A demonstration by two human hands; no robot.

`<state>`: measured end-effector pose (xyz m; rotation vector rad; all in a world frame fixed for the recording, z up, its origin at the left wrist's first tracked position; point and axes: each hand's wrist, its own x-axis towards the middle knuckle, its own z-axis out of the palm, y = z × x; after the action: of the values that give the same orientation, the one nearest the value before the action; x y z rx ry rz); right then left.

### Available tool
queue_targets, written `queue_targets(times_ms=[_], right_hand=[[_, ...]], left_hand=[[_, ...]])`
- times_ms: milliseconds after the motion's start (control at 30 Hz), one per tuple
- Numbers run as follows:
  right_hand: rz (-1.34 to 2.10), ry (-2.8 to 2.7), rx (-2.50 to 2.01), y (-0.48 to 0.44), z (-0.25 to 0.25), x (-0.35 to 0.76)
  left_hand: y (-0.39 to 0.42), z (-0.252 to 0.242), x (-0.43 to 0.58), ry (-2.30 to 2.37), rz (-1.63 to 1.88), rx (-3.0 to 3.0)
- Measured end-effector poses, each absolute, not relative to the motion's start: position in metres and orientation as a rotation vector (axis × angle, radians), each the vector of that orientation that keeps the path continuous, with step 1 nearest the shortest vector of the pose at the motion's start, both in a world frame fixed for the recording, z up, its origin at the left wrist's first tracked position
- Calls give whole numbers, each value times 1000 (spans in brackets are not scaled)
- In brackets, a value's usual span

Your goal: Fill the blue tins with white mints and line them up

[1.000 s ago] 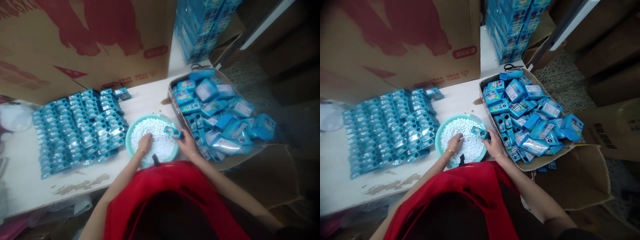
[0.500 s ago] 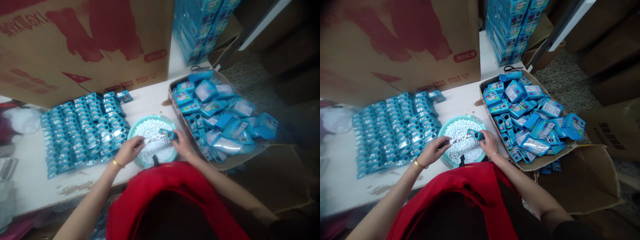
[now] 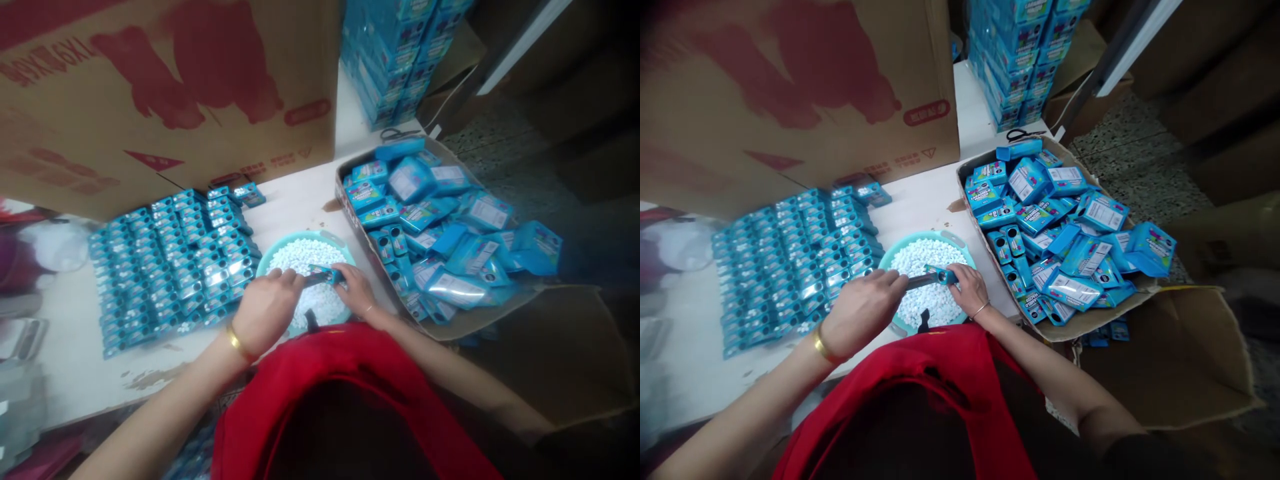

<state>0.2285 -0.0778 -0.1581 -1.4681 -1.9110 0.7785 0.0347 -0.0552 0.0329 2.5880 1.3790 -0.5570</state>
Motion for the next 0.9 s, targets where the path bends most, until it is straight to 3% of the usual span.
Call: queue_targets(times_ms=[100,200,367,467,633,900], right_hand=[[818,-1874,-1498,-78,-157,233],[929,-1773,-1593,-78,-152,240],[1489,-1458,-1636,-72,-143,248],[1839,-1222,-1524,-72,-142,249],[2028,-1105,-1338,-83,-138,255],[1525,-1436,-1444,-94,-146,263]], left_hand=[[-52,11,9,1565,-406,2484],[-53,-46,-27,1738,-424,2225],[-71,-159,-30,1678,-373,1888],[-77,-195,-2,1673,-236,1856],[-78,-203,6,1618,-28,1794],[-76,-148,-38,1421,367,1763]])
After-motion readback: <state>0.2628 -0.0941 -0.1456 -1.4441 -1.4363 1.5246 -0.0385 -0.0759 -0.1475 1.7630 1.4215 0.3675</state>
